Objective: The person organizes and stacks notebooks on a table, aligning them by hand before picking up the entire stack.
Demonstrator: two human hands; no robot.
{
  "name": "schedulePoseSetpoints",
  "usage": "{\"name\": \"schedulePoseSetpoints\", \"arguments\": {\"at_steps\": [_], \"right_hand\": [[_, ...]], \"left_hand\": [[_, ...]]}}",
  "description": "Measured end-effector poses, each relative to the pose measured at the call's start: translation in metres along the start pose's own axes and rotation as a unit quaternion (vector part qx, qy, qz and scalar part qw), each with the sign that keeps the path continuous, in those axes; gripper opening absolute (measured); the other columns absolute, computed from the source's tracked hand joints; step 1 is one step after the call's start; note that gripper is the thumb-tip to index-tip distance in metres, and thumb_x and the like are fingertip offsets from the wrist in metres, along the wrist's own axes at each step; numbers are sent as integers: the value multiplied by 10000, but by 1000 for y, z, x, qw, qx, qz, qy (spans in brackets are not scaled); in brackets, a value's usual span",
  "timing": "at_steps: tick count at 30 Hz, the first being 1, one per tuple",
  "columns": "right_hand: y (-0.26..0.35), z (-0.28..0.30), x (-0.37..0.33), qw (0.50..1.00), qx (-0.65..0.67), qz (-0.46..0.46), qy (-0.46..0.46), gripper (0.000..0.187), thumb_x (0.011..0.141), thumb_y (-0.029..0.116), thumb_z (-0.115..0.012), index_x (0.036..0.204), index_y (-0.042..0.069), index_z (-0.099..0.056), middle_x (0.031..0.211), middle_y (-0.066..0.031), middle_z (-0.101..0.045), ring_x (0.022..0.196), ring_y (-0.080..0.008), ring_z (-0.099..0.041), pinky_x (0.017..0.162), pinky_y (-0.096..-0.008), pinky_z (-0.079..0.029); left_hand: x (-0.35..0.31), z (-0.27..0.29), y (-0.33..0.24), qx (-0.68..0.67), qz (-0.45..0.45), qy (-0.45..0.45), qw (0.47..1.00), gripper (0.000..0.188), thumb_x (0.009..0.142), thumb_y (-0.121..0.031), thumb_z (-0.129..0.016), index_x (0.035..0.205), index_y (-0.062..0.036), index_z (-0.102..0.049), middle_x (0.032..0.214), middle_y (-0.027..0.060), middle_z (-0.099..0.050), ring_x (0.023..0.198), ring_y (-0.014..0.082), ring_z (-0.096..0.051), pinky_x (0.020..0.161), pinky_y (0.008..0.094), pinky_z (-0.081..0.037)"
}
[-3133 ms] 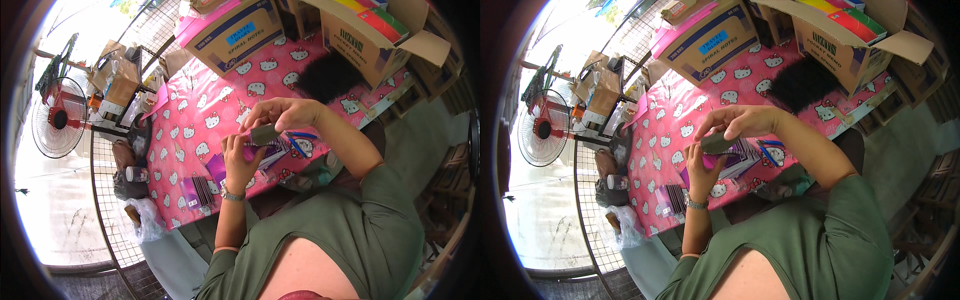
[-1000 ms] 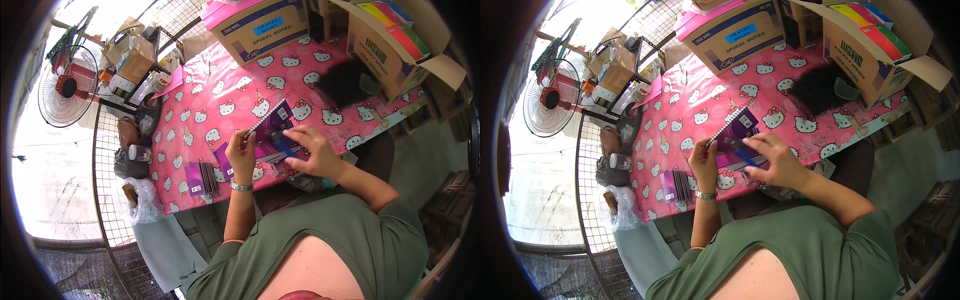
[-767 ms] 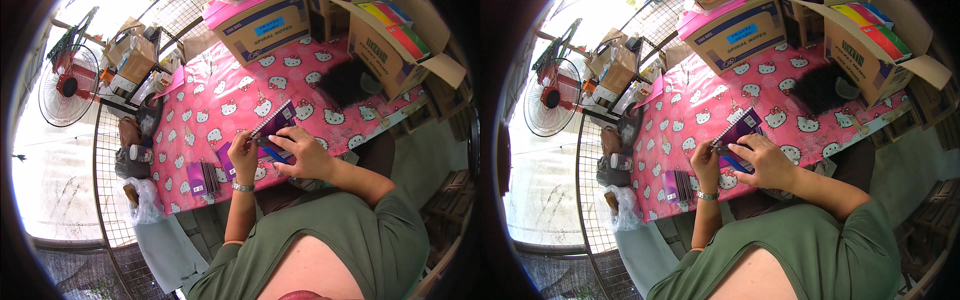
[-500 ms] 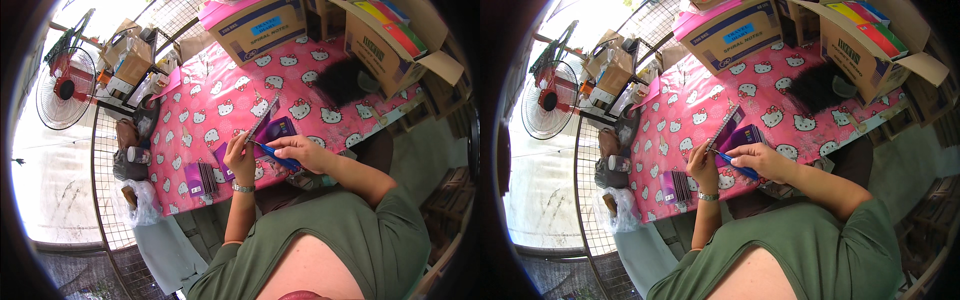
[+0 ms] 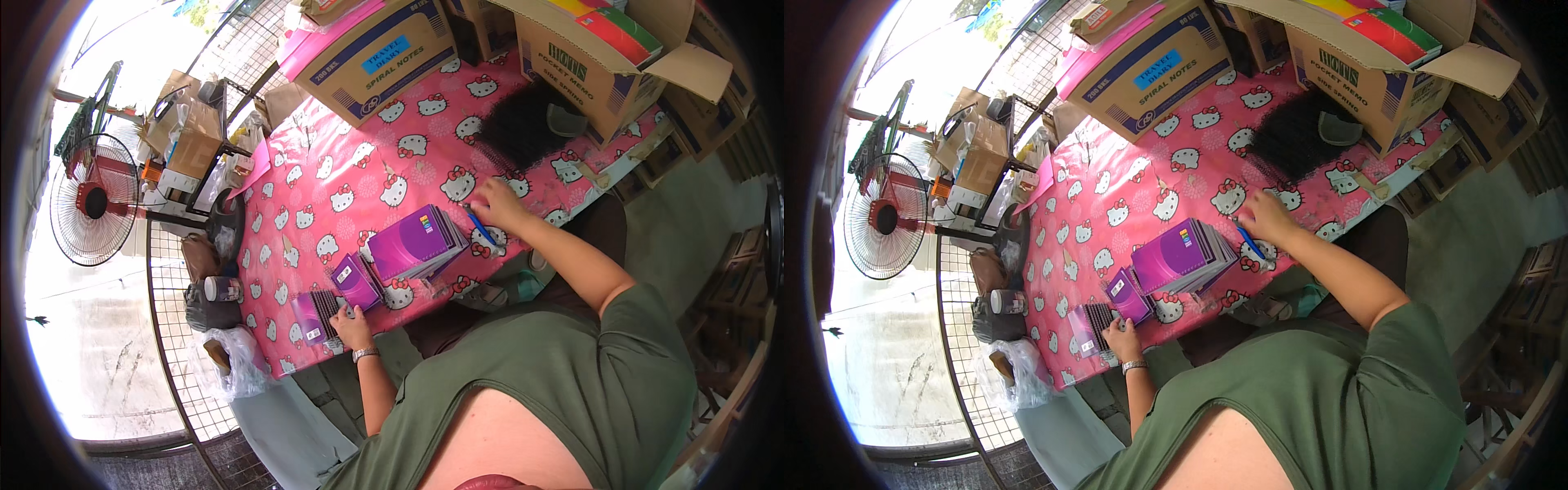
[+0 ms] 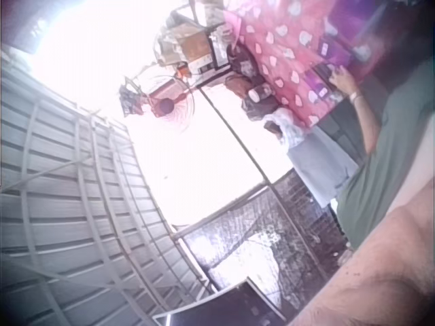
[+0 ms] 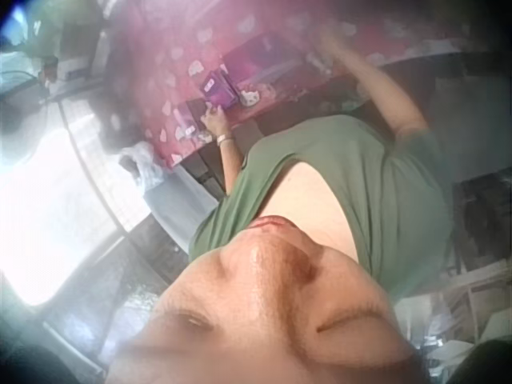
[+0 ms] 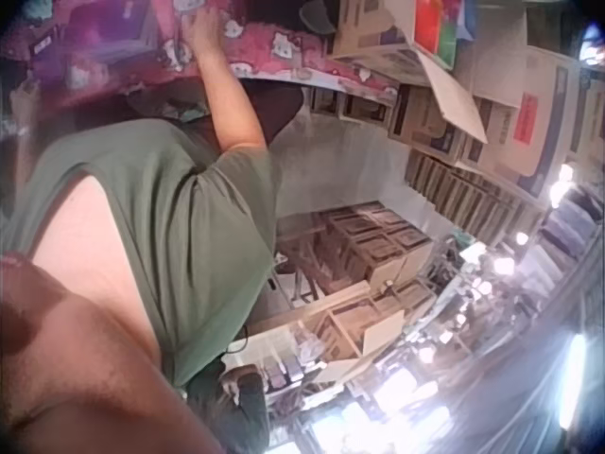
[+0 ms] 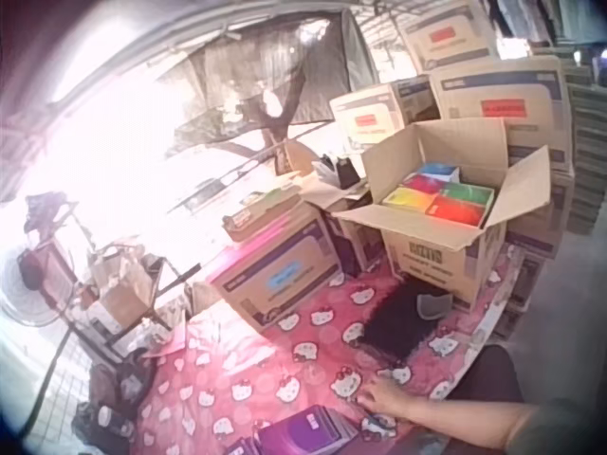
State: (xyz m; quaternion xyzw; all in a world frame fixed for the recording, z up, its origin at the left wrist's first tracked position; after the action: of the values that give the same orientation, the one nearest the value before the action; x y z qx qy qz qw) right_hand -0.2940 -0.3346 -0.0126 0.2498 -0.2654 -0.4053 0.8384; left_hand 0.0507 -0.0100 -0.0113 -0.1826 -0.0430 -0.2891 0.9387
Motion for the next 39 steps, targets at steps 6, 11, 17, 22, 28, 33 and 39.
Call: {"name": "schedulePoseSetpoints", "arguments": {"at_steps": [6, 11, 17, 22, 28, 33, 39], "right_hand": [[-39, 13, 65, 968, -230, -74, -65, 163, 876, 143, -589, 978, 37, -659, 1041, -151, -642, 1001, -329, -636, 823, -437, -558], [-36, 13, 75, 954, -294, -59, -21, 180, 881, 123, -546, 966, 35, -678, 1075, -167, -651, 1007, -320, -652, 817, -433, -563], [-17, 42, 66, 987, -119, -56, -90, 266, 843, 70, -565, 1067, 68, -708, 1069, -148, -637, 985, -332, -643, 849, -403, -548], [84, 92, 42, 966, 214, 132, -63, 365, 842, -7, -562, 1151, 94, -727, 1046, -114, -608, 934, -272, -620, 849, -383, -514], [132, 104, 14, 945, 231, 229, -18, 276, 862, 61, -673, 1124, 118, -739, 1005, -57, -660, 971, -242, -628, 868, -376, -473], [135, 102, 15, 953, 162, 246, -70, 277, 837, 35, -709, 1091, 139, -747, 983, -26, -627, 895, -202, -610, 841, -365, -448], [133, 105, 13, 942, 266, 203, 29, 295, 843, -44, -655, 1092, 99, -724, 979, -74, -595, 913, -239, -623, 782, -374, -509]], "left_hand": [[5, 76, -156, -153, -285, -122, 938, 284, 835, -87, -720, 1118, -72, -699, 1084, 131, -618, 1010, 304, -612, 871, 405, -513], [-33, 97, -248, -79, -534, 18, 842, 262, 802, -93, -713, 1060, -74, -672, 1089, 86, -630, 992, 278, -618, 839, 385, -527], [-15, 116, -253, -91, -558, 145, 812, 286, 807, -87, -689, 1091, -111, -677, 1036, 55, -690, 930, 247, -661, 781, 370, -556], [7, 126, -264, -123, -524, 77, 839, 244, 836, -36, -628, 1079, -52, -653, 1017, 126, -679, 948, 321, -637, 850, 429, -482], [7, 102, -268, -122, -508, 48, 851, 246, 864, -104, -624, 1101, -47, -593, 1017, 112, -657, 954, 310, -606, 898, 428, -422], [7, 105, -270, -147, -517, 50, 842, 198, 896, -107, -626, 1082, -44, -599, 967, 116, -653, 921, 316, -602, 897, 430, -411], [5, 105, -270, -163, -512, 50, 842, 185, 892, -88, -629, 1070, -52, -597, 946, 107, -650, 912, 311, -601, 893, 427, -408]]}}
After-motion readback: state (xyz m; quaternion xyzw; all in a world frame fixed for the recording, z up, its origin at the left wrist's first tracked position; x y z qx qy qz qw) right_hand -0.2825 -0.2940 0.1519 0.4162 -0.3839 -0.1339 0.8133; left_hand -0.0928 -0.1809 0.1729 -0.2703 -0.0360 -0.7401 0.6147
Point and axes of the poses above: each hand's wrist, its own x-axis towards the middle knuckle, its own z-axis out of the back of the hand, y = z × x, the point moved 1 cm from there along x, towards the middle knuckle
